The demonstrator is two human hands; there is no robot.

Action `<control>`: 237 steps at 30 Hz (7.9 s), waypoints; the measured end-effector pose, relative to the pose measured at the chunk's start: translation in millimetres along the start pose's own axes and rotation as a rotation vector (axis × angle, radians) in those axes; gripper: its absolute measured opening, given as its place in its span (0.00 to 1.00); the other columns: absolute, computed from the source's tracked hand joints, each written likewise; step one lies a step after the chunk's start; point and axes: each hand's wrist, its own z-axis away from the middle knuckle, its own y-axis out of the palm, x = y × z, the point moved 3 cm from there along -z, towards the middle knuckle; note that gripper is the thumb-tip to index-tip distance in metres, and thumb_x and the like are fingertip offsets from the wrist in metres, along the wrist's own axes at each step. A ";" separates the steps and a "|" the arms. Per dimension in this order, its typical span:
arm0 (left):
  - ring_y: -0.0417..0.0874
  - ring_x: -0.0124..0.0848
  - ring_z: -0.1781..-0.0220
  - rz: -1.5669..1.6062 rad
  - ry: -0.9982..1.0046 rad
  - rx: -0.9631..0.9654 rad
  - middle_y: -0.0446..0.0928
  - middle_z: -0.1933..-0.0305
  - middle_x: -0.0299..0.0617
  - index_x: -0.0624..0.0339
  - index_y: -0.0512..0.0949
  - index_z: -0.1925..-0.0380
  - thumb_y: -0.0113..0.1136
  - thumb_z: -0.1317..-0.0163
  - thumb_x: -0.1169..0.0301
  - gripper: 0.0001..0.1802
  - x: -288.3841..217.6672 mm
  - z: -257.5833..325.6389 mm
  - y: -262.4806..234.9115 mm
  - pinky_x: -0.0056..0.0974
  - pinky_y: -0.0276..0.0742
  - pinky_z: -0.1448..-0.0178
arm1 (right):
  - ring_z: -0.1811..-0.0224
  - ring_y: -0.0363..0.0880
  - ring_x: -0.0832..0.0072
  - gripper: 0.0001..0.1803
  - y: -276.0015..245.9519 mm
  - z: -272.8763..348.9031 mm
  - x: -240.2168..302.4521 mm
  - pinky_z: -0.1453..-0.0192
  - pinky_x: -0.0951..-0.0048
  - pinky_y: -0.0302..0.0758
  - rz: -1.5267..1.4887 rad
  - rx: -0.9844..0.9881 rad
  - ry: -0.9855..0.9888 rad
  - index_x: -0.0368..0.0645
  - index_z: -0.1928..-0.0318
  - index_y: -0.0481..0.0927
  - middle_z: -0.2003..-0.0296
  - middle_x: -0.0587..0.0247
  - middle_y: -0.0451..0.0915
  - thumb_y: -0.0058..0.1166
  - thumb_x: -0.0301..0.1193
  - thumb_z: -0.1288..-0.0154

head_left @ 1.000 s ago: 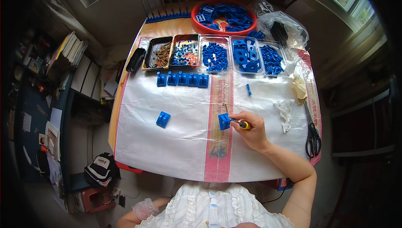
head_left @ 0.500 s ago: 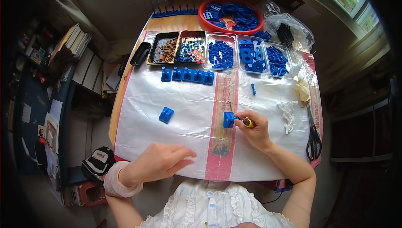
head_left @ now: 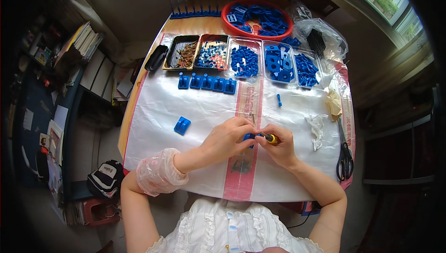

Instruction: Assembling blue plastic components using a manual screwdriver at a workstation.

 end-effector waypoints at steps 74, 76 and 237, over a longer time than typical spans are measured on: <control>0.78 0.15 0.72 0.909 -0.501 -0.112 0.83 0.63 0.33 0.63 0.82 0.49 0.57 0.25 0.69 0.12 65.6 10.8 -7.8 0.21 0.75 0.68 | 0.77 0.78 0.73 0.15 10.6 2.0 28.7 0.77 0.71 0.70 0.781 -0.117 -0.480 0.41 0.58 0.85 0.69 0.64 0.79 0.63 0.18 0.49; 0.79 0.15 0.72 0.906 -0.502 -0.115 0.83 0.63 0.33 0.63 0.82 0.49 0.57 0.25 0.69 0.12 65.7 12.3 -5.9 0.21 0.75 0.68 | 0.77 0.78 0.74 0.16 11.8 4.0 27.6 0.78 0.72 0.70 0.786 -0.089 -0.462 0.41 0.57 0.85 0.69 0.64 0.79 0.63 0.18 0.49; 0.85 0.45 0.57 -0.426 -0.336 0.175 0.83 0.61 0.45 0.61 0.79 0.62 0.72 0.44 0.66 0.15 45.5 32.1 -107.0 0.46 0.80 0.55 | 0.79 0.66 0.84 0.16 2.2 3.2 -4.2 0.78 0.74 0.60 0.030 -0.216 0.154 0.40 0.50 0.64 0.75 0.62 0.75 0.55 0.18 0.31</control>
